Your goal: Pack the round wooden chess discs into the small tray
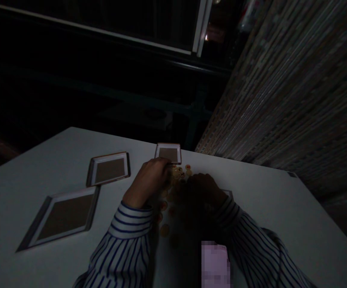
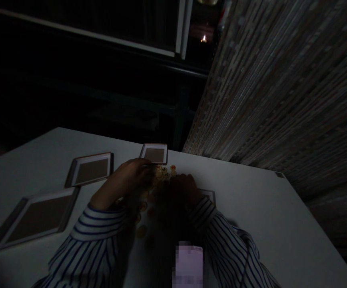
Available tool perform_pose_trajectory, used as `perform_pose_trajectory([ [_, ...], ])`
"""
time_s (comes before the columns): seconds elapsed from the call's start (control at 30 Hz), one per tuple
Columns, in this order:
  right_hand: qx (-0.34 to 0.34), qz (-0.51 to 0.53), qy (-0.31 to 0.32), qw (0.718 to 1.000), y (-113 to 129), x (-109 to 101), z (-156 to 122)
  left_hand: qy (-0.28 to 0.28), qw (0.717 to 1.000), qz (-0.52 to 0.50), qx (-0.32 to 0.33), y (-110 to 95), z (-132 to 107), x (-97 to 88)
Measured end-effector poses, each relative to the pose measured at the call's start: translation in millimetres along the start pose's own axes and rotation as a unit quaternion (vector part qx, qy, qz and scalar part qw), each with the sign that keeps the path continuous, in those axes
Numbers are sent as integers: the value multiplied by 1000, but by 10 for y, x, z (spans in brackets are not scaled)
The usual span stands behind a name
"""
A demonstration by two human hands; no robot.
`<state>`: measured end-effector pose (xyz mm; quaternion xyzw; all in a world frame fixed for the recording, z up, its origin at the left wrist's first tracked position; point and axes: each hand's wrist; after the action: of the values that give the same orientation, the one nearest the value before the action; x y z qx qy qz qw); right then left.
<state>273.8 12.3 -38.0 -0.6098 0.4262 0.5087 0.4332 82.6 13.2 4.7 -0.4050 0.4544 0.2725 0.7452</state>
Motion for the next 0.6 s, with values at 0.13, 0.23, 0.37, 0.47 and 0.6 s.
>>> perform_pose_trajectory([
  [0.13,0,-3,3,1000,20,-21,-17,4,1000,-9,3,-35,12,18],
  [0.23,-4,-8,6,1000,37,-26,-19,6,1000,-9,5,-39,15,38],
  [0.37,-7,-19,13,1000,36,-12,-13,-1,1000,3,31,-26,20,66],
  [0.47,-8,-22,21,999,31,-6,-3,-2,999,6,36,-21,27,71],
  [0.6,-3,-3,16,1000,0,-42,-7,-8,999,14,29,-12,38,63],
])
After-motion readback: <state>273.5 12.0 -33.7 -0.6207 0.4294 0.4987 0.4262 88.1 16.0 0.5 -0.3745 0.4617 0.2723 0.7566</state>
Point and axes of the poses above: each hand's wrist, its own z-axis towards the middle knuckle, its own x-axis out of the palm, y = z × x, and after that the axes turned 12 degrees about x, right-handed
